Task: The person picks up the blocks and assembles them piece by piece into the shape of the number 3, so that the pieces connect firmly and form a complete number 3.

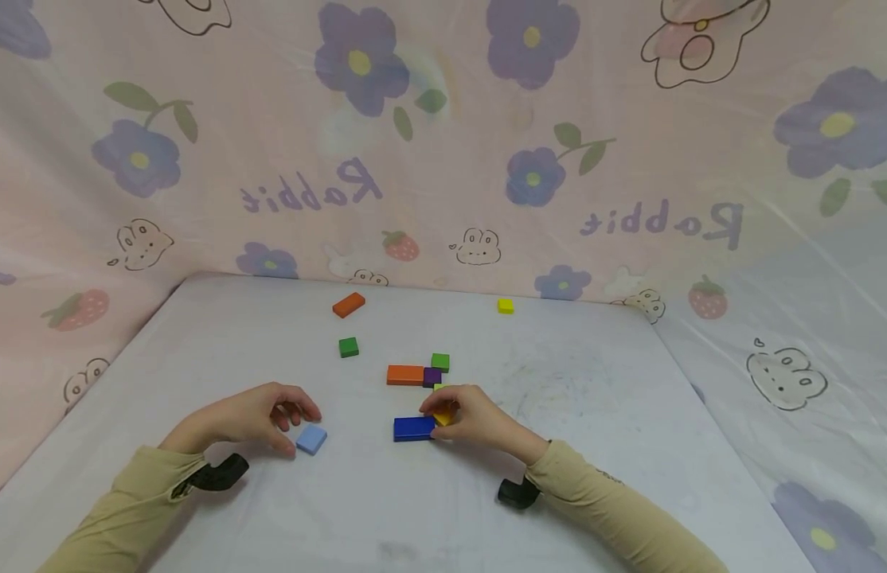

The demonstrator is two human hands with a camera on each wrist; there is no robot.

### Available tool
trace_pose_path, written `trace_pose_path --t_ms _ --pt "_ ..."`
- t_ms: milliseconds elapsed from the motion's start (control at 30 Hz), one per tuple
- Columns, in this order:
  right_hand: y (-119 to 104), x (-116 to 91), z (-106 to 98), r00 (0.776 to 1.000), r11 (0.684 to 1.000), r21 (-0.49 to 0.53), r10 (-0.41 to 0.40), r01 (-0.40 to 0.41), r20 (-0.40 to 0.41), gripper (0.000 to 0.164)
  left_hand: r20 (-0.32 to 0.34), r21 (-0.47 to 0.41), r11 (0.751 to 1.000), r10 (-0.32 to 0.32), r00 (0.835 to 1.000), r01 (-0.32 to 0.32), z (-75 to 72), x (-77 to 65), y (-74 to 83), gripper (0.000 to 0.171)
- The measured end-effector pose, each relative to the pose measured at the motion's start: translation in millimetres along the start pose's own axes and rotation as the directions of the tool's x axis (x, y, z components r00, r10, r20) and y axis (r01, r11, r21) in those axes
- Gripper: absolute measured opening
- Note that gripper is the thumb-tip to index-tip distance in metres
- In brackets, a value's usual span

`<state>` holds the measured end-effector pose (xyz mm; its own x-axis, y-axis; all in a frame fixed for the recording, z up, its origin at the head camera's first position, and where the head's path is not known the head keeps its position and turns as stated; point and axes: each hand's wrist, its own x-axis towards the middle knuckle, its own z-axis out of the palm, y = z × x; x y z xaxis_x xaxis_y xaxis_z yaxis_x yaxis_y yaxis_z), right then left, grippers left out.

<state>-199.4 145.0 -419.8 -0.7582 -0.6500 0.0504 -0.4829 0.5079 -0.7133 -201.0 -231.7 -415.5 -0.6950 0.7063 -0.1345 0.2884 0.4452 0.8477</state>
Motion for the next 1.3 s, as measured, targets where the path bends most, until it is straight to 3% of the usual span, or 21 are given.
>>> trace_pose_path --t_ms 767,1300 --pt "2.3 0.3 0.5 1.0 1.0 0.002 -0.012 0.012 -0.004 0.031 -0.041 0.071 0.997 0.033 0.999 -0.03 6.2 0.8 -0.7 0.033" --pt "1.9 1.2 0.2 1.0 1.0 -0.003 -0.001 0.001 0.005 0.03 -0.113 0.07 0.998 0.004 0.994 0.004 8.6 10.8 -1.3 0.033"
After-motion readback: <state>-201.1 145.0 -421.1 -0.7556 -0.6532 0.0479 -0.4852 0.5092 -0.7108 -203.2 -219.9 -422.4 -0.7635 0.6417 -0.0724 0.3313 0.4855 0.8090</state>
